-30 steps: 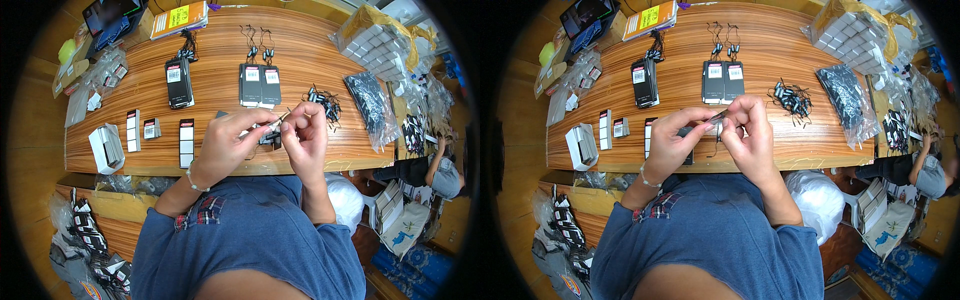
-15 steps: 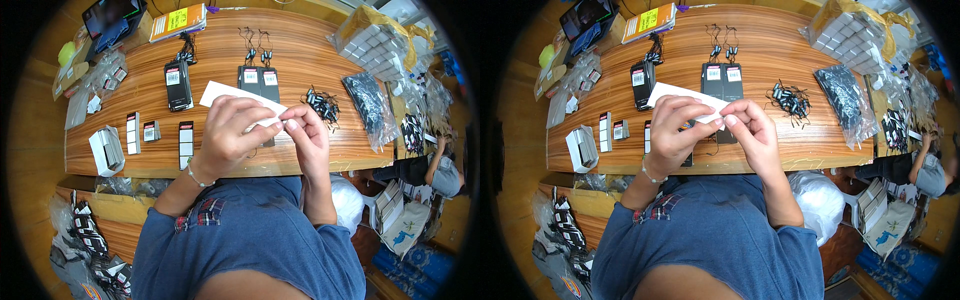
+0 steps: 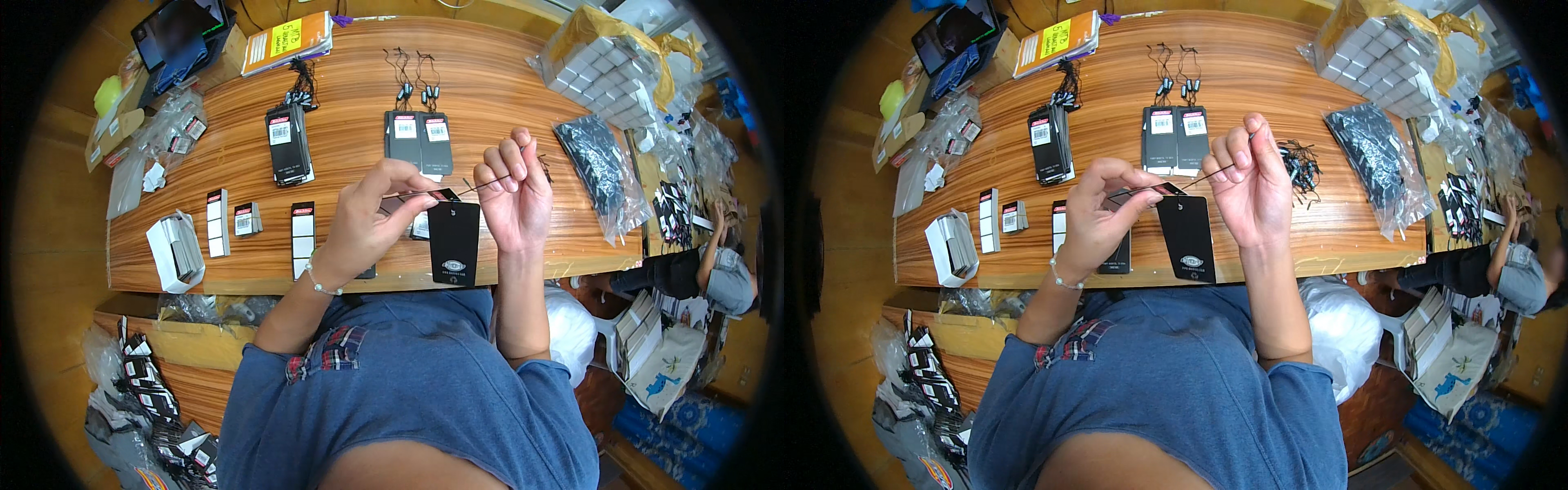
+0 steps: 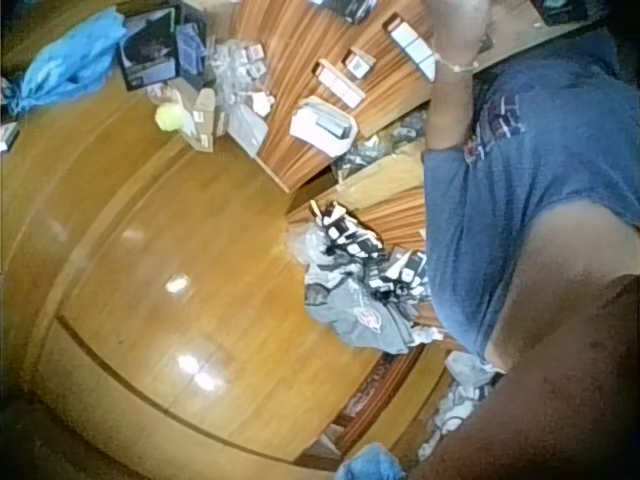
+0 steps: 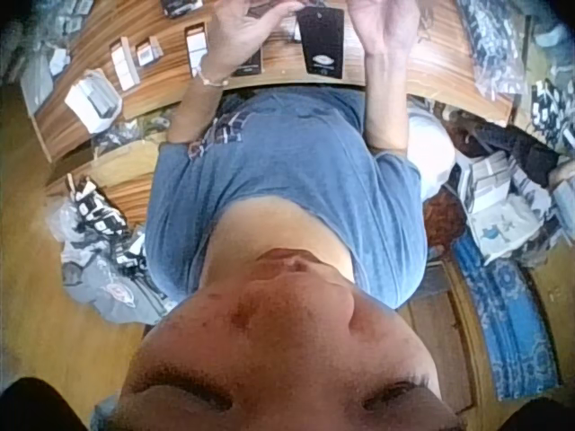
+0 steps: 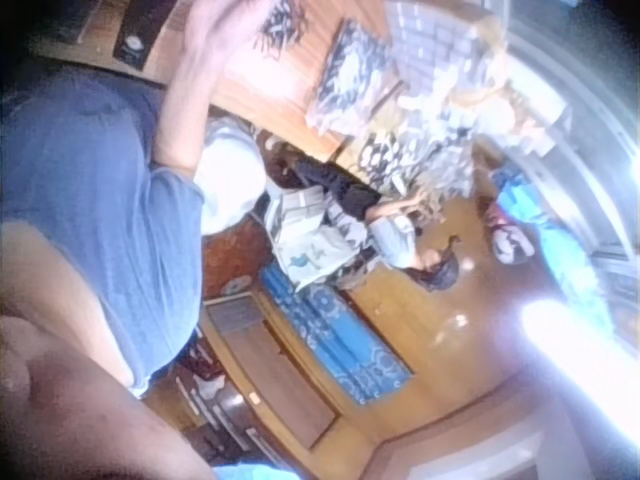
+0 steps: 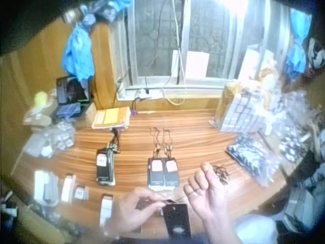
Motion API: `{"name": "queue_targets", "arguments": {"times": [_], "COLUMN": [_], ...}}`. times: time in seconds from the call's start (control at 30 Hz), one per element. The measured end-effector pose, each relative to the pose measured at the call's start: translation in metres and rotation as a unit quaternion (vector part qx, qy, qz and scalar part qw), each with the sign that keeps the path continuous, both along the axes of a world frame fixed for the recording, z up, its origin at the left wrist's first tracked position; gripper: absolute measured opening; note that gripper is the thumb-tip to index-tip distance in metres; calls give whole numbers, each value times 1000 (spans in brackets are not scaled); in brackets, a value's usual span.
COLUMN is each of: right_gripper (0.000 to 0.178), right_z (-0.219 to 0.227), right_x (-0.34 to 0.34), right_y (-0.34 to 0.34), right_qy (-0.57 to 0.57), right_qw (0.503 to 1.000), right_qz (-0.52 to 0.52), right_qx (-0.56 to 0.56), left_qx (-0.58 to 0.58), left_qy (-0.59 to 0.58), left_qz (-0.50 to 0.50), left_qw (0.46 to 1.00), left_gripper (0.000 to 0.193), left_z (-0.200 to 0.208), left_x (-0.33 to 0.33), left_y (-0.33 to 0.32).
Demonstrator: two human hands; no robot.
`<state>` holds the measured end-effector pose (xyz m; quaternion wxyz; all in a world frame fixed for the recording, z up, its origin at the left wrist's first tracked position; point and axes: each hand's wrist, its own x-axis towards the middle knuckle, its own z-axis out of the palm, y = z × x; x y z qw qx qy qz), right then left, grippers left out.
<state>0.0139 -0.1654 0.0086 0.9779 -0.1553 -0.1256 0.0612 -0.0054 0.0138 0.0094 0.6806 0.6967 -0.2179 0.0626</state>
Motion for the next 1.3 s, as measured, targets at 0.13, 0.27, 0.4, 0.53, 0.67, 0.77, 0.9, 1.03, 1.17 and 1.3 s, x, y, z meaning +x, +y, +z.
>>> {"name": "queue_targets", "arguments": {"times": [0.13,0.27,0.4,0.53,0.67,0.77,0.9,1.03,1.17,1.3], "right_gripper": [17,17,16,11,11,11,11,12,13,13], "right_z": [5,5,12,14,17,17,20,22,25,27], "right_x": [-3,-4,-13,-17,-19,-17,-17,-15,-16,-20], "right_y": [9,11,24,26,36,39,33,22,13,12], "right_qy": [34,40,22,-60,-56,-41,-39,-37,-31,-48], "right_qw": [989,976,997,974,964,964,964,961,957,965], "right_qz": [51,77,-32,-136,-138,-140,-151,-173,-205,-188], "right_qx": [137,200,61,-171,-220,-221,-216,-212,-203,-178], "left_qx": [14,110,196,116,130,158,121,-57,-60,-14], "left_qy": [-16,-120,-189,-90,-49,-61,65,111,86,61], "left_qz": [-9,-15,62,-9,-56,-48,-98,-80,-72,-86], "left_qw": [1000,987,960,989,989,984,986,989,992,994], "left_gripper": [11,13,12,22,43,43,30,19,6,16], "left_z": [-5,3,2,1,4,-5,-15,-22,-16,-6], "left_x": [4,7,5,7,4,1,4,4,3,2], "left_y": [2,7,3,1,-5,-10,-5,-9,-5,1]}}
